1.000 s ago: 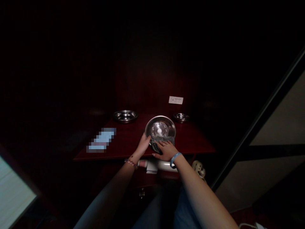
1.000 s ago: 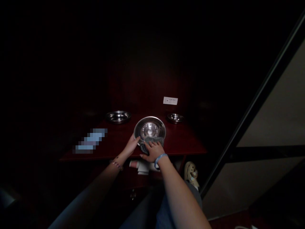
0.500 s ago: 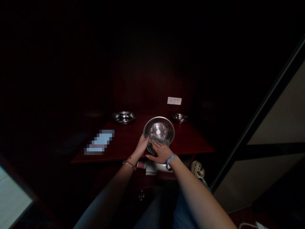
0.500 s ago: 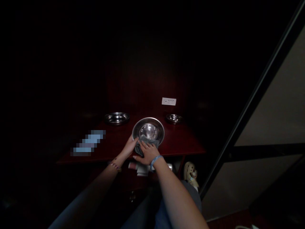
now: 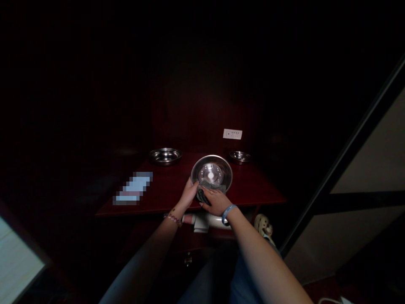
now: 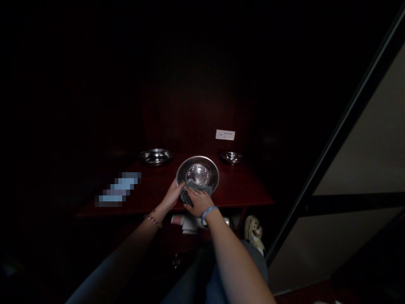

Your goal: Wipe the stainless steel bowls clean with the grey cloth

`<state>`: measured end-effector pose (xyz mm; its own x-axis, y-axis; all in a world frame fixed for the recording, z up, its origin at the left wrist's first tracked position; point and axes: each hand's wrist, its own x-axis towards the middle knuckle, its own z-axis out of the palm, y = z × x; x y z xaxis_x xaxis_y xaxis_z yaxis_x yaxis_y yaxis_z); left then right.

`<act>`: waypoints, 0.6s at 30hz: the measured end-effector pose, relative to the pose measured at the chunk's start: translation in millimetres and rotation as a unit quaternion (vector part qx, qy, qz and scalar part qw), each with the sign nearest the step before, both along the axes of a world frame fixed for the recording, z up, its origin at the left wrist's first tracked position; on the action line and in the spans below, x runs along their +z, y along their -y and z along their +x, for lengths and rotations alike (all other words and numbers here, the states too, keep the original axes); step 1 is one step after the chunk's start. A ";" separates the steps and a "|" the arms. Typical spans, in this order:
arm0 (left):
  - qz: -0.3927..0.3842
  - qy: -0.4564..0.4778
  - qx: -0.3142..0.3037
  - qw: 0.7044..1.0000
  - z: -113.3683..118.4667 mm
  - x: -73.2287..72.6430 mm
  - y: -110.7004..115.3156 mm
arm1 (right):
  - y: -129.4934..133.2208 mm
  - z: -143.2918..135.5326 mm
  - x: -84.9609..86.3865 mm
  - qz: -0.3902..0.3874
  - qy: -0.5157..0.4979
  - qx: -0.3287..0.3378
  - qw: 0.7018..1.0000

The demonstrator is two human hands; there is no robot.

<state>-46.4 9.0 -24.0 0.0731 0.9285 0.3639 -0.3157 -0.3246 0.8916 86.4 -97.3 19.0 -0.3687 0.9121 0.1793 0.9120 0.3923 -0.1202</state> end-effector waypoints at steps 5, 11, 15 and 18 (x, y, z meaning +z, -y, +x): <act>-0.005 0.015 0.002 1.000 0.2 1.4 2.1 | -3.7 2.1 -4.5 0.016 -0.019 0.015 1.000; -0.010 0.033 0.017 0.999 1.5 -0.1 0.9 | -2.3 0.1 -3.9 0.018 -0.021 0.009 1.000; -0.011 0.054 0.033 0.998 1.6 -0.5 -0.9 | -2.1 -1.8 -1.2 0.013 -0.022 0.002 1.000; -0.016 0.072 0.047 0.996 0.7 -1.3 -2.9 | -1.8 -2.9 0.7 0.016 -0.045 0.004 0.999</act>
